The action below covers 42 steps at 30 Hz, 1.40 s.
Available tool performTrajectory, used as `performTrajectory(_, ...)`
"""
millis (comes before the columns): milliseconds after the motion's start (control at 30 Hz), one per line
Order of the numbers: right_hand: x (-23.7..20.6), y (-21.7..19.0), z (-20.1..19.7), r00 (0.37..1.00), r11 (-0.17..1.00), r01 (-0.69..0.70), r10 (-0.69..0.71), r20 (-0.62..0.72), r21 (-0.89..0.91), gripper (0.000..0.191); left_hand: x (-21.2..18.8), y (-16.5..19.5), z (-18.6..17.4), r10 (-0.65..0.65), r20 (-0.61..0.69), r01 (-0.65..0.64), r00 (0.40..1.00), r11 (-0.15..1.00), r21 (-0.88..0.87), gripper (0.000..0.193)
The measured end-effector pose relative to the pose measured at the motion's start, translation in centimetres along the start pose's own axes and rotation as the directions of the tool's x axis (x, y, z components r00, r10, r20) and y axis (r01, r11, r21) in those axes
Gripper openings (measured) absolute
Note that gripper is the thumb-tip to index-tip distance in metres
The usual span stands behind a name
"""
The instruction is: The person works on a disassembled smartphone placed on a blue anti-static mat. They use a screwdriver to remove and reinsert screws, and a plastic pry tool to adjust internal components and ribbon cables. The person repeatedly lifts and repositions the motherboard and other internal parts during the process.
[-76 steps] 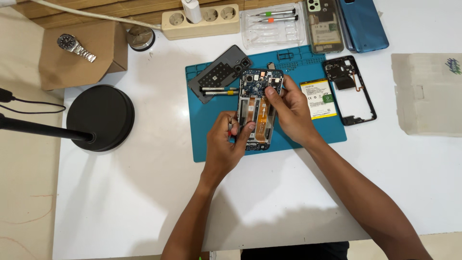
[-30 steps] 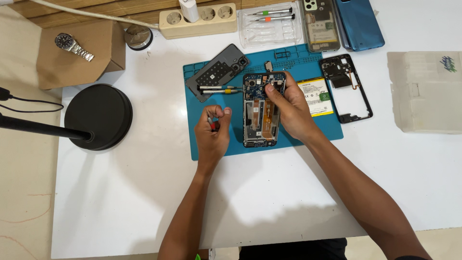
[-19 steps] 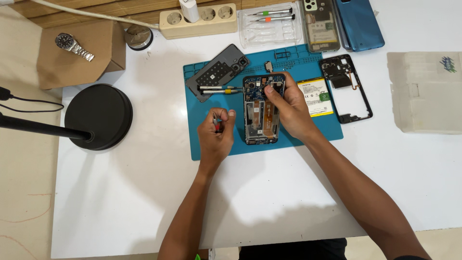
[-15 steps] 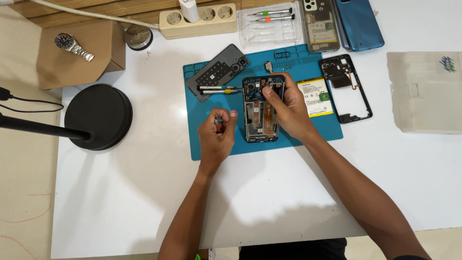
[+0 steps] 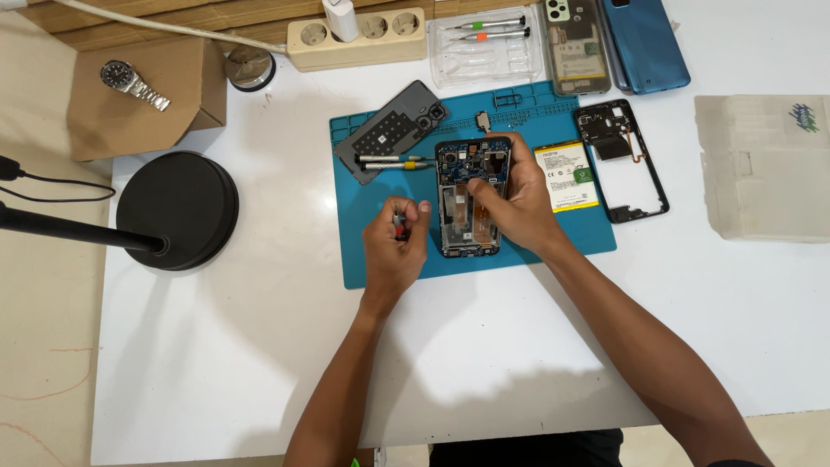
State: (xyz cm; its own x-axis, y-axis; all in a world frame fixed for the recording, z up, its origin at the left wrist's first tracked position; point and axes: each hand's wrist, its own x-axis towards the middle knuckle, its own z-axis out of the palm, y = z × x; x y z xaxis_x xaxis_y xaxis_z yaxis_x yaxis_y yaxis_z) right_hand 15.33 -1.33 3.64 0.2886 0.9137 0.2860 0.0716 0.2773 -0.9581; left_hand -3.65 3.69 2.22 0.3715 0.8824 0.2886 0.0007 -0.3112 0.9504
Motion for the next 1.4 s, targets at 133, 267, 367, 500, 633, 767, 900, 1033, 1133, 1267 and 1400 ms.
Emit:
performTrajectory(133, 0.0, -0.1, 0.3, 0.999, 1.0, 0.012, -0.013, -0.047, -0.023, 0.037, 0.0, -0.2, 0.1, -0.028, 0.005, 0.027, 1.0, 0.999, 0.02, 0.03)
performTrajectory(267, 0.0, -0.5, 0.6, 0.997, 0.999, -0.012, 0.009, -0.071, -0.044, 0.032, 0.0, -0.2, 0.2, -0.011, 0.023, 0.011, 1.0, 1.0, 0.013, 0.023)
performTrajectory(367, 0.0, -0.7, 0.7, 0.998, 0.999, 0.012, -0.015, -0.066, -0.048, 0.031, -0.1, -0.3, 0.3, 0.032, 0.023, -0.032, 0.999, 0.999, 0.023, 0.022)
performTrajectory(500, 0.1, -0.7, 0.6, 0.998, 1.0, 0.015, -0.014, -0.066, 0.013, 0.026, -0.2, -0.4, 0.3, 0.048, 0.016, -0.049, 0.999, 0.995, 0.083, 0.03)
performTrajectory(633, 0.0, -0.5, 0.4, 0.997, 1.0, -0.019, 0.02, -0.078, 0.007, 0.024, -0.1, 0.1, 0.3, 0.004, 0.035, -0.006, 0.999, 0.998, 0.056, 0.03)
performTrajectory(767, 0.0, -0.1, 0.4, 0.994, 0.994, -0.021, 0.032, -0.101, 0.107, 0.023, -0.1, 1.1, 0.0, -0.01, 0.15, 0.011, 0.989, 1.0, -0.004, 0.022)
performTrajectory(900, 0.1, -0.1, 0.2, 0.991, 0.962, -0.055, 0.085, -0.102, 0.266, 0.022, -0.1, 1.2, 0.4, -0.112, 0.235, 0.099, 0.966, 0.993, 0.067, 0.028)
performTrajectory(1033, 0.3, -0.5, 0.4, 0.992, 0.998, -0.054, 0.058, -0.108, 0.043, 0.027, -0.2, 0.6, 0.5, -0.087, 0.171, 0.071, 0.981, 0.993, 0.098, 0.026)
performTrajectory(1133, 0.5, -1.1, 0.2, 0.994, 0.995, -0.088, 0.09, -0.06, 0.036, 0.032, -0.2, 0.4, 0.4, -0.049, 0.137, 0.038, 0.989, 0.996, 0.082, 0.025)
performTrajectory(1267, 1.0, -2.5, -0.9, 0.987, 0.989, -0.143, 0.141, 0.081, 0.027, 0.039, 0.1, 0.6, -0.2, -0.063, 0.116, 0.052, 0.991, 0.994, 0.093, 0.027)
performTrajectory(1400, 1.3, -3.5, -1.7, 0.971, 0.975, -0.203, 0.212, 0.11, -0.089, 0.041, 0.6, 1.1, -1.0, 0.112, 0.105, -0.129, 0.988, 0.977, 0.168, 0.026)
